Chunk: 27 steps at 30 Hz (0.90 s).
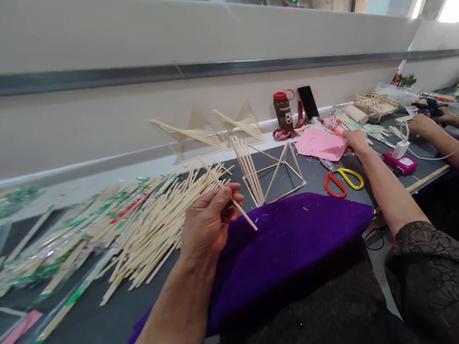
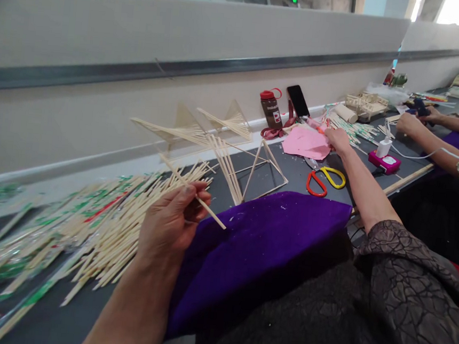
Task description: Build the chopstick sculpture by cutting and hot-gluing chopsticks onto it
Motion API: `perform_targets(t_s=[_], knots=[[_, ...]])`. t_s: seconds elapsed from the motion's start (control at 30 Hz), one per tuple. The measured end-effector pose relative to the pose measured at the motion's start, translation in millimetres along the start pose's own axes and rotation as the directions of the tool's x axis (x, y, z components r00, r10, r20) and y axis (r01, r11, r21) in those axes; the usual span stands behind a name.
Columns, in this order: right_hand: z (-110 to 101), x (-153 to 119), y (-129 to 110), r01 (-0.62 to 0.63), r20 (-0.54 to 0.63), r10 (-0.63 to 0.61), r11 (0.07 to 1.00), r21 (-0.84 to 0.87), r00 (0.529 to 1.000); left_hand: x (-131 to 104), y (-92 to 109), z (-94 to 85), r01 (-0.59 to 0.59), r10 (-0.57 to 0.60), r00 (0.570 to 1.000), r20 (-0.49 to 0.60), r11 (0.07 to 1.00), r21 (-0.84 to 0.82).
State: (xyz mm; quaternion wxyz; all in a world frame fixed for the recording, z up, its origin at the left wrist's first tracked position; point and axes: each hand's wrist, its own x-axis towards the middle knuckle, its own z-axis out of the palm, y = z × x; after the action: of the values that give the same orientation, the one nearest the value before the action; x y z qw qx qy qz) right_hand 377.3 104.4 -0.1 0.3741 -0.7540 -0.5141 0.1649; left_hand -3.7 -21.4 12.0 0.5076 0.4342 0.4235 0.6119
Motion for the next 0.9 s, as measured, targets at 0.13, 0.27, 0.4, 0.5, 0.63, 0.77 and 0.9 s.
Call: perform_targets(t_s=[0.13,0.27,0.4,0.5,0.63,0.77,0.9], knots=[[-5,-7,-7,0.003,-0.071,0.007,0.991,0.137,0.997,1,0,-0.5,0.002,-0.002,1.0,0.003,1.0,0.004],[-6,-21,-17,0.151,-0.329,-0.084,0.971,0.184,0.941,0,0,-0.5,0.008,-0.008,1.0,0.005,1.0,0.018],[-2,-32,-31,0.373,-0.513,-0.175,0.874,0.312,0.84,-2,0,-0.2,-0.003,0.002,1.0,0.025,0.999,0.039],[1,-44,-47,0.371,-0.37,-0.202,0.798,0.474,0.907,-4,-2,-0.4,0.008,-0.011,0.998,0.059,0.999,0.053],[3,-80,-78,0.384,-0.195,-0.363,0.574,0.724,0.911,-7,-4,-0.5,0.008,-0.018,0.988,0.153,0.998,0.065],[2,-126,-113,0.337,-0.089,-0.514,0.412,0.847,0.853,-10,-5,-0.1,-0.027,0.017,0.973,0.229,0.999,0.041],[7,-162,-136,0.264,0.087,-0.628,0.444,0.856,0.774,-10,-4,-0.8,-0.073,0.062,0.966,0.25,0.997,0.035]])
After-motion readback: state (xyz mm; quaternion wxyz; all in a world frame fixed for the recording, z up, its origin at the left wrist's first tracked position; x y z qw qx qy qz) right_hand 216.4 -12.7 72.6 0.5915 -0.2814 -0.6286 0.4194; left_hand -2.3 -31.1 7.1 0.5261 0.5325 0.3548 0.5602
